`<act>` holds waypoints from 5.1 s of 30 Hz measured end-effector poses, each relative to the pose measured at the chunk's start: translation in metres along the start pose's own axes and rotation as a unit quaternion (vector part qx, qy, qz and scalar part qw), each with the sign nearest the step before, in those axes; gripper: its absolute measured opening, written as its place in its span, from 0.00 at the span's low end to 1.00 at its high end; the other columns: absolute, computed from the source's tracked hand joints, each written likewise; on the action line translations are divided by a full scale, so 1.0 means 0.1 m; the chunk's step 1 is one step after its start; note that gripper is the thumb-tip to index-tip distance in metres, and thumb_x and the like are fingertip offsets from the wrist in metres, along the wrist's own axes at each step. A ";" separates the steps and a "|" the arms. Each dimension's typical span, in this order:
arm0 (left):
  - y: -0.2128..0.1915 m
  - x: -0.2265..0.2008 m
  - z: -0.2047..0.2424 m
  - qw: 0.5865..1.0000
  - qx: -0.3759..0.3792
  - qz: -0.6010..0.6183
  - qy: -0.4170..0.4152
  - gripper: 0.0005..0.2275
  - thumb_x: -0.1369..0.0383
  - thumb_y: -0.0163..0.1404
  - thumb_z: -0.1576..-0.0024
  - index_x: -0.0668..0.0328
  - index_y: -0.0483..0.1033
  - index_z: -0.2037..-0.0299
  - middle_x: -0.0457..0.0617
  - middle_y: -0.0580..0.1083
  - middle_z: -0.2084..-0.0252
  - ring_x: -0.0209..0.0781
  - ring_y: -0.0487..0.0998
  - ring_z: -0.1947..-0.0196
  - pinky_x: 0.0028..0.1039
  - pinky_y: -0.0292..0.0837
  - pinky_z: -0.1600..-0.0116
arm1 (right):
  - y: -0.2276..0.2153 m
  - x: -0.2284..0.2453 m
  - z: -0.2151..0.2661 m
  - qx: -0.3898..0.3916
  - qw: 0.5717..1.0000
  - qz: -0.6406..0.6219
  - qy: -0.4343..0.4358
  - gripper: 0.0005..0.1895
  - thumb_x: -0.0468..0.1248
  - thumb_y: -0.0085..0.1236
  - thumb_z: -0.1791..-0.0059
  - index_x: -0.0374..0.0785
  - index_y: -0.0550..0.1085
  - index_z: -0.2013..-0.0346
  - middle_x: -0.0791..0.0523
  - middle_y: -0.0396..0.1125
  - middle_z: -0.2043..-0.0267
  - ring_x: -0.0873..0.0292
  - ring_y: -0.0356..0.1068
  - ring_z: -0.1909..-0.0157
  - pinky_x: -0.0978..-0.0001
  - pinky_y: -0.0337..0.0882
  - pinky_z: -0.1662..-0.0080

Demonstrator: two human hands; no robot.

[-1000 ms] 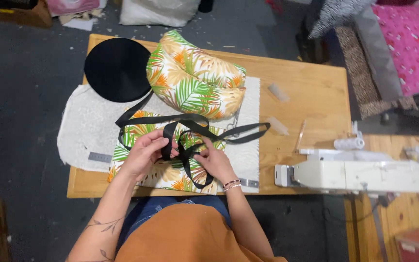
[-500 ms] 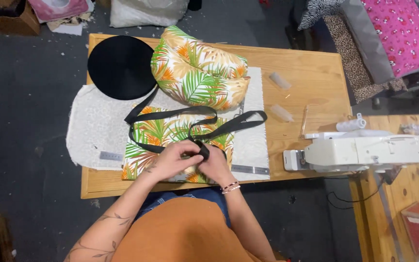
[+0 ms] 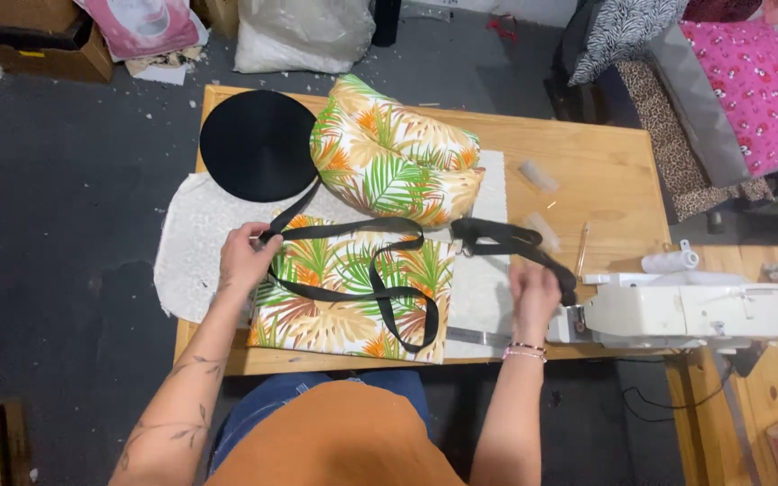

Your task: The person prepares and attaches black straps to a tropical-patterned fabric bag. They fold the strap ends, pin them, and position the straps on the bag, using a ruler to measure and align the placement before sewing.

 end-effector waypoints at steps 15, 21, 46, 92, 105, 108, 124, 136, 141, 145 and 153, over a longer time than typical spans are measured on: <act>0.52 -0.68 -0.74 0.943 -0.047 -0.289 0.157 0.07 0.55 0.57 0.47 0.43 0.83 0.67 0.46 0.77 0.67 0.48 0.78 0.58 0.37 0.70 0.55 | 1.76 0.03 1.60 0.262 0.872 0.398 -0.109 0.17 0.38 0.60 0.52 0.41 0.76 0.49 0.48 0.67 0.53 0.46 0.76 0.54 0.56 0.77 0.51; 0.13 -0.39 -0.80 0.946 -0.139 -0.259 0.134 0.04 0.60 0.60 0.50 0.45 0.83 0.71 0.42 0.66 0.57 0.48 0.65 0.46 0.35 0.66 0.49 | 1.71 -0.16 1.56 0.283 0.866 0.407 -0.059 0.15 0.38 0.56 0.48 0.42 0.76 0.47 0.52 0.67 0.54 0.52 0.76 0.53 0.60 0.77 0.52; -0.62 0.24 -2.00 0.862 -0.138 -0.458 0.166 0.02 0.59 0.58 0.49 0.36 0.83 0.70 0.27 0.79 0.49 0.37 0.81 0.51 0.28 0.76 0.51 | 1.95 -0.17 1.74 0.363 0.811 0.443 -0.116 0.11 0.37 0.56 0.49 0.44 0.78 0.53 0.51 0.72 0.60 0.48 0.75 0.54 0.58 0.76 0.52; -0.02 0.95 0.63 0.901 0.212 -0.373 0.068 0.23 0.64 0.58 0.49 0.38 0.71 0.41 0.45 0.75 0.45 0.51 0.70 0.38 0.44 0.62 0.36 | 0.05 -0.98 1.05 0.376 0.605 0.696 -0.091 0.17 0.42 0.63 0.52 0.54 0.69 0.51 0.58 0.63 0.49 0.52 0.61 0.40 0.52 0.56 0.35; -0.26 1.09 0.86 0.926 0.209 -0.315 0.018 0.17 0.48 0.52 0.52 0.31 0.87 0.55 0.35 0.83 0.51 0.39 0.77 0.44 0.33 0.56 0.35 | -0.19 -0.73 1.13 0.459 0.652 0.584 -0.151 0.16 0.43 0.40 0.46 0.47 0.77 0.57 0.57 0.76 0.54 0.47 0.71 0.51 0.55 0.57 0.44; -0.23 1.36 1.08 0.901 0.292 -0.319 -0.025 0.18 0.51 0.55 0.49 0.37 0.86 0.49 0.40 0.85 0.55 0.39 0.82 0.54 0.28 0.71 0.52 | -0.41 -0.80 1.23 0.483 0.656 0.564 -0.138 0.12 0.43 0.46 0.47 0.48 0.79 0.61 0.60 0.77 0.64 0.54 0.74 0.56 0.64 0.67 0.52; -0.87 -0.13 1.88 0.993 0.047 -0.097 -0.048 0.15 0.52 0.67 0.51 0.52 0.82 0.76 0.42 0.71 0.78 0.35 0.65 0.74 0.32 0.57 0.70 | -0.26 0.12 1.43 0.444 0.715 0.484 -0.239 0.18 0.53 0.63 0.55 0.49 0.78 0.56 0.62 0.75 0.52 0.57 0.71 0.51 0.59 0.60 0.45; -2.38 1.21 0.11 0.956 -0.161 -0.214 0.119 0.32 0.51 0.62 0.27 0.65 0.67 0.80 0.53 0.64 0.78 0.48 0.66 0.68 0.34 0.58 0.54 | 2.18 -0.01 2.09 0.467 0.704 0.366 -0.389 0.17 0.51 0.63 0.54 0.53 0.79 0.52 0.64 0.76 0.57 0.62 0.71 0.56 0.62 0.57 0.48; -2.86 1.67 0.08 0.916 -0.360 -0.174 -0.003 0.22 0.47 0.57 0.17 0.62 0.69 0.46 0.61 0.74 0.65 0.65 0.78 0.65 0.51 0.66 0.62 | 3.23 -0.52 2.51 0.517 0.696 0.325 -0.377 0.18 0.54 0.59 0.53 0.58 0.78 0.49 0.64 0.74 0.57 0.60 0.69 0.53 0.64 0.54 0.49; -3.04 2.38 -0.10 0.816 -0.569 -0.038 -0.093 0.30 0.48 0.73 0.34 0.72 0.75 0.47 0.70 0.73 0.47 0.63 0.74 0.47 0.42 0.70 0.46 | 3.83 -0.87 2.60 0.553 0.683 0.324 -0.351 0.16 0.51 0.58 0.51 0.57 0.78 0.49 0.61 0.73 0.56 0.58 0.68 0.50 0.62 0.52 0.45; -2.07 1.74 -0.54 0.800 -0.340 0.470 -0.156 0.39 0.78 0.45 0.33 0.24 0.29 0.26 0.44 0.78 0.52 0.21 0.88 0.69 0.07 0.68 0.78 | 4.04 -1.46 1.98 0.505 0.617 0.477 -0.369 0.19 0.50 0.65 0.56 0.52 0.79 0.52 0.57 0.73 0.58 0.50 0.70 0.52 0.53 0.60 0.46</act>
Point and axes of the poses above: each hand's wrist, its own z-axis away from the middle knuckle, its own y-axis out of the palm, x = y × z, the point moved 8 cm from there along -z, towards the middle knuckle
